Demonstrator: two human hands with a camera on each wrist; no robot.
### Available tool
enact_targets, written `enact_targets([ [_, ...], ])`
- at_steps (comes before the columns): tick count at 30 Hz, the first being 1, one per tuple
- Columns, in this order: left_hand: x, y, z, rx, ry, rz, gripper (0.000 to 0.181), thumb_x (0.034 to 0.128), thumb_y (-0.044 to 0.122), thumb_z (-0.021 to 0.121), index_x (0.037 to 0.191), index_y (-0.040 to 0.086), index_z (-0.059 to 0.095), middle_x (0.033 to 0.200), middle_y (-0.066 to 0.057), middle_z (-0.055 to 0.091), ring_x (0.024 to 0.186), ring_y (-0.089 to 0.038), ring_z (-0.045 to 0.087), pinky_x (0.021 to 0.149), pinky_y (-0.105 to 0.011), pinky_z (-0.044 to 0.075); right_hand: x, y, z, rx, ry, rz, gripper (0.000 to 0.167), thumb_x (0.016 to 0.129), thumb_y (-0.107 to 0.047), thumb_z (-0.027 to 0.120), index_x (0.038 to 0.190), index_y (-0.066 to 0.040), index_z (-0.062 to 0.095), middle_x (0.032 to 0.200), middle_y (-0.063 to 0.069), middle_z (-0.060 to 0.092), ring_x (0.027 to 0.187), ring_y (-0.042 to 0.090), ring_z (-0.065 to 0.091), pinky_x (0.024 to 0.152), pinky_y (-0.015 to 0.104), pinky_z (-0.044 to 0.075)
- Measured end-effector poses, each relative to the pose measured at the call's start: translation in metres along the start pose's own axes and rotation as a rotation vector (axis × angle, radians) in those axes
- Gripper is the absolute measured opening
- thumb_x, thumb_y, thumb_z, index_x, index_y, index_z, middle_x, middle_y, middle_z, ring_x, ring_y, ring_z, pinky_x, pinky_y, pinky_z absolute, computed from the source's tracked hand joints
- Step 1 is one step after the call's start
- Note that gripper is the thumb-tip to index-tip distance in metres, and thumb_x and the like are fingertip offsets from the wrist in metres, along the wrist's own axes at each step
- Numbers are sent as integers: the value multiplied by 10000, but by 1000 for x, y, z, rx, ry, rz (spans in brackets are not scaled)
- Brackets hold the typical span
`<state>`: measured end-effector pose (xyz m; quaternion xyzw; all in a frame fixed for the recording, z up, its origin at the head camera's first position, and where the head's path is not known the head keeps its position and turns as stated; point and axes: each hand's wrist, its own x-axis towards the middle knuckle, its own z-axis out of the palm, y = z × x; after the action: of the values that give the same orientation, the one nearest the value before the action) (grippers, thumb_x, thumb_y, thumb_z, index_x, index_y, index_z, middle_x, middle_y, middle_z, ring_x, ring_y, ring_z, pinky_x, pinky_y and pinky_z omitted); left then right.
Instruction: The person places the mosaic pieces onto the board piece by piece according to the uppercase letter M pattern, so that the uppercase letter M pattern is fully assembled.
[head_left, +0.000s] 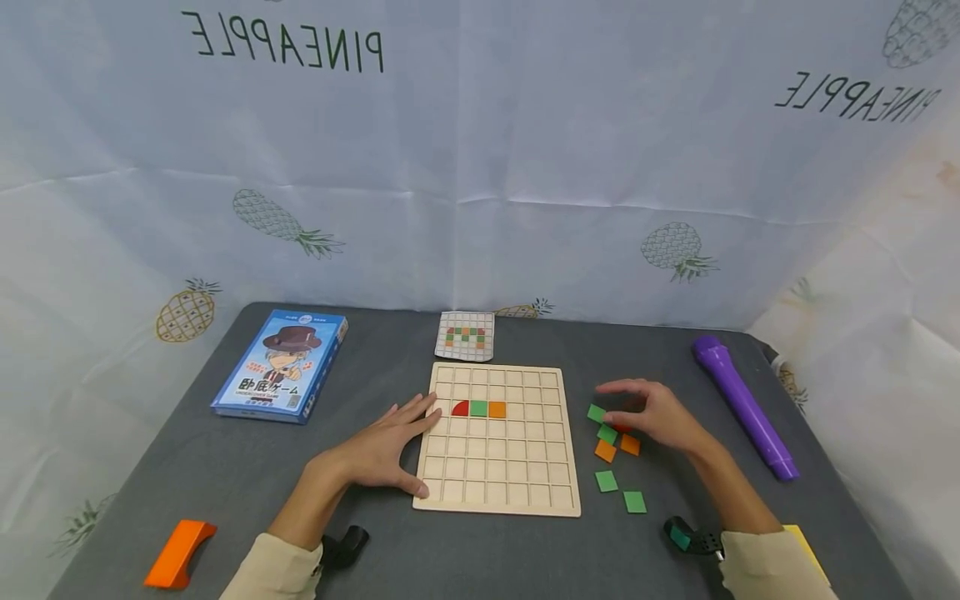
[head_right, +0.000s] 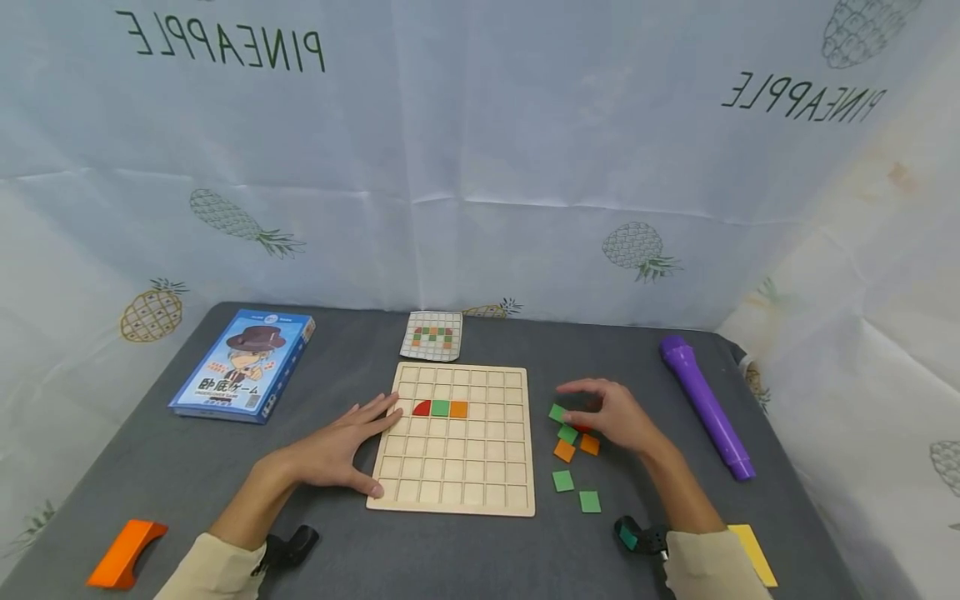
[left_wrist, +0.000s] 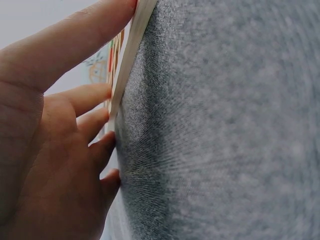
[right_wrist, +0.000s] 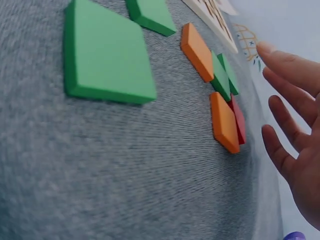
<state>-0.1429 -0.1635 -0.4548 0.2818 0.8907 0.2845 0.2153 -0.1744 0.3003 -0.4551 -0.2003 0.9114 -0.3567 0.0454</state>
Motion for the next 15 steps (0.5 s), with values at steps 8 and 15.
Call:
enact_targets([
  [8, 1, 0, 0, -1, 1, -5, 1123, 750, 486, 877, 1616, 82, 288, 1743, -114, 103, 1620, -376, 69, 1283, -651, 70, -1, 4, 5, -25, -3, -22, 372, 880, -241, 806, 1242, -174, 749, 1250, 40, 747, 1091, -25, 600, 882, 247, 548],
  [15, 1, 0, 1, 2, 0, -7, 1123, 748, 488, 878, 1615, 80, 293, 1743, -117, 107, 1620, -376, 76, 1282, -652, 77, -2, 8, 9, -23, -4, -66, 341, 875, -205, 807, 1211, -171, 766, 1237, 40, 757, 1086, -81, 573, 864, 233, 548],
])
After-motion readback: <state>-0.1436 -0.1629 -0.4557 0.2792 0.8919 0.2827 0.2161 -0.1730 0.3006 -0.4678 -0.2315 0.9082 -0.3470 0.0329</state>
